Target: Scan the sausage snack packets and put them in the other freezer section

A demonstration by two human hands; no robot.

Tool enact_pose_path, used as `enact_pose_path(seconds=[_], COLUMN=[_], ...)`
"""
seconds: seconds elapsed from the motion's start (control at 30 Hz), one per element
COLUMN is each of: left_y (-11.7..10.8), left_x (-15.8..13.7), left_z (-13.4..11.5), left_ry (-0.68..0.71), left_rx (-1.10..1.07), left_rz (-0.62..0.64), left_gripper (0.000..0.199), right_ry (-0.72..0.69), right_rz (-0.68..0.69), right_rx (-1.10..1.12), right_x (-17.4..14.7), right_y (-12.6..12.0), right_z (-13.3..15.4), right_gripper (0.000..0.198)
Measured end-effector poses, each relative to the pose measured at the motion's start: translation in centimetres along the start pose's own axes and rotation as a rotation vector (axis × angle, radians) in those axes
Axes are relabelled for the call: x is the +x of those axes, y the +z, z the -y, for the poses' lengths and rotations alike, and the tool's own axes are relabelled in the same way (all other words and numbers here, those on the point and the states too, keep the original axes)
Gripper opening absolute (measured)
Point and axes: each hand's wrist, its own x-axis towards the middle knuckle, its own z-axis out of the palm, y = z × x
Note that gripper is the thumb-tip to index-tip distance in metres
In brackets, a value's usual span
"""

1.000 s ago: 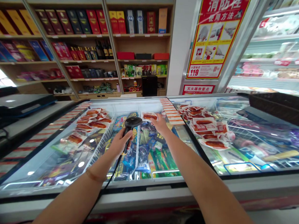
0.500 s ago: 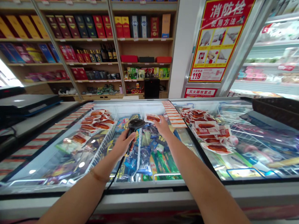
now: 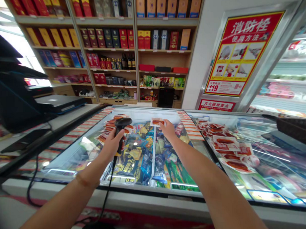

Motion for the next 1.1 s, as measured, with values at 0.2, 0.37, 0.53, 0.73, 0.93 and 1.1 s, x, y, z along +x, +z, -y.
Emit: enact_pose_path(seconds=[0.2,0.37,0.53,0.73,0.93,1.1], left_y=[-10.2,-15.6,-17.5,-14.2,-6.1,2.5], left_x=[-1.0,-2.2,-2.6,-2.3,-1.7,-1.8], left_z=[-0.4,-0.7,-0.7,-0.6,0.6,1.2], left_ry=[-0.035,-0.041,-0.046,-0.092,-0.096,-0.14], left_rx=[0.061,0.088,0.068,0.016,-0.071,-0.133], left_rz=[-0.251,-0.349,-0.36,-0.283,-0.079,0.082], left_gripper=[0.047,0.047,0.047,0.047,0.049,0.05], right_ry=[-0.232,-0.164,-0.079,-0.122,-0.208,-0.19], right_rz=[0.062,0.101,0.007,-0.012,-0.072,-0.187], right_rx=[-0.18,-0.338,-0.397,-0.372,-0.457,-0.65], right_x=[2.3,2.2,1.1,0.7,0.0,-0.5], right_y=[11.7,20.0,22.5,19.6,9.3,-4.4], right_z=[7.3,10.6,10.0,8.6,4.6,-0.5], right_gripper=[0.031,0.03,0.035,0.046,0.038,0.037])
